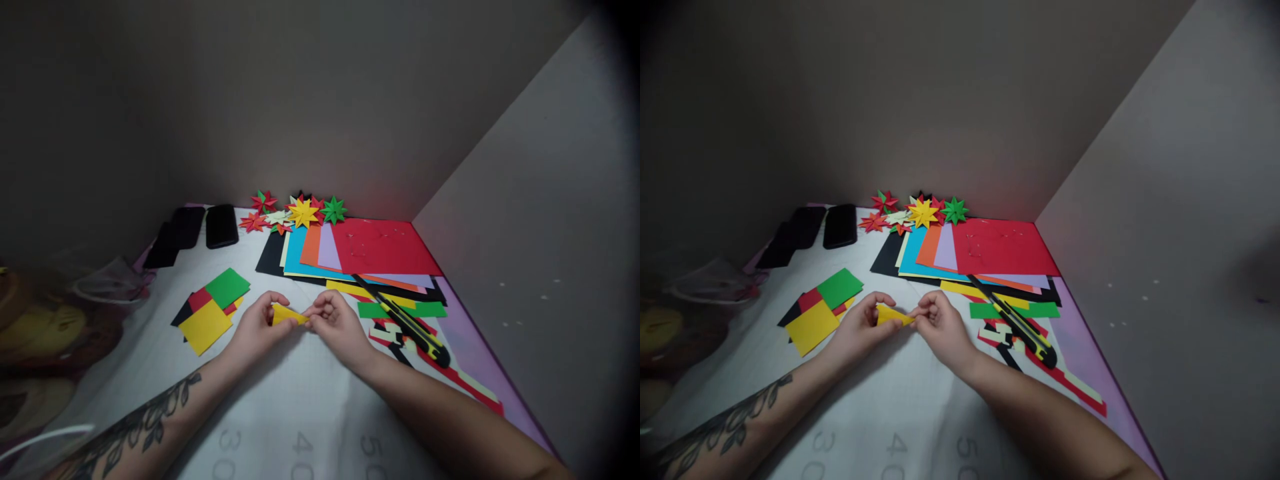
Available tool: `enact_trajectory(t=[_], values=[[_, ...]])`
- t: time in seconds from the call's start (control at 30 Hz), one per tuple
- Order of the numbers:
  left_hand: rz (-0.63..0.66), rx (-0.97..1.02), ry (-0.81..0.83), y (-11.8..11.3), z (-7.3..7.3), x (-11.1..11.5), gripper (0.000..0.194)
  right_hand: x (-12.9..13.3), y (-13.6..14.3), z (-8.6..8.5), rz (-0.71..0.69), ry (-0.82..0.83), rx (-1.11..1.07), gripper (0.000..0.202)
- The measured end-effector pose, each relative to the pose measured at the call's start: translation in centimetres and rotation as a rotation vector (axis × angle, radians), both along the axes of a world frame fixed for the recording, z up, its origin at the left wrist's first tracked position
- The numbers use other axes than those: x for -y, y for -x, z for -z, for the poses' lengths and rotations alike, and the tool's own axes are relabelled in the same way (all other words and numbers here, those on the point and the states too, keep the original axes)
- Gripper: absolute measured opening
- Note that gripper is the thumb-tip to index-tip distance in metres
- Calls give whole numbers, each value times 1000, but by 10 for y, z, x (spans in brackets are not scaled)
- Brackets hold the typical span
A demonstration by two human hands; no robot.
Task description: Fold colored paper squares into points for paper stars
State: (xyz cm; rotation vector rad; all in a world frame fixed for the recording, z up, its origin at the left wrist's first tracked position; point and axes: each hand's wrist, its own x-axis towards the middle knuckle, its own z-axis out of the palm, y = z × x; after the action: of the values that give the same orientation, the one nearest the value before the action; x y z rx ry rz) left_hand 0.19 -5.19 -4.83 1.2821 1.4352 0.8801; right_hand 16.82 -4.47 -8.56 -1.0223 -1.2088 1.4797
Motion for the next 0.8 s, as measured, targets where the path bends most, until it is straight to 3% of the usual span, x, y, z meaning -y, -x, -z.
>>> enact_trajectory(t=[0.07, 0.17, 0.27, 0.33, 0.5, 0.8], values=[[-18, 5, 12, -1, 0, 0, 26, 0, -2, 0, 47, -64, 63, 18], [-37, 51, 38, -1, 1, 0, 27, 0, -8, -3, 88, -298, 283, 14], [-35, 123, 63, 0, 5, -1, 28, 2, -10, -7, 29, -547, 449, 18], [-14, 179, 85, 1, 8, -1, 30, 2, -10, -8, -2, -613, 475, 20], [36, 286, 133, 2, 10, 0, 30, 2, -8, -8, -22, -603, 474, 16], [122, 208, 43, 4, 9, 1, 31, 0, -9, -14, -13, -510, 470, 10]])
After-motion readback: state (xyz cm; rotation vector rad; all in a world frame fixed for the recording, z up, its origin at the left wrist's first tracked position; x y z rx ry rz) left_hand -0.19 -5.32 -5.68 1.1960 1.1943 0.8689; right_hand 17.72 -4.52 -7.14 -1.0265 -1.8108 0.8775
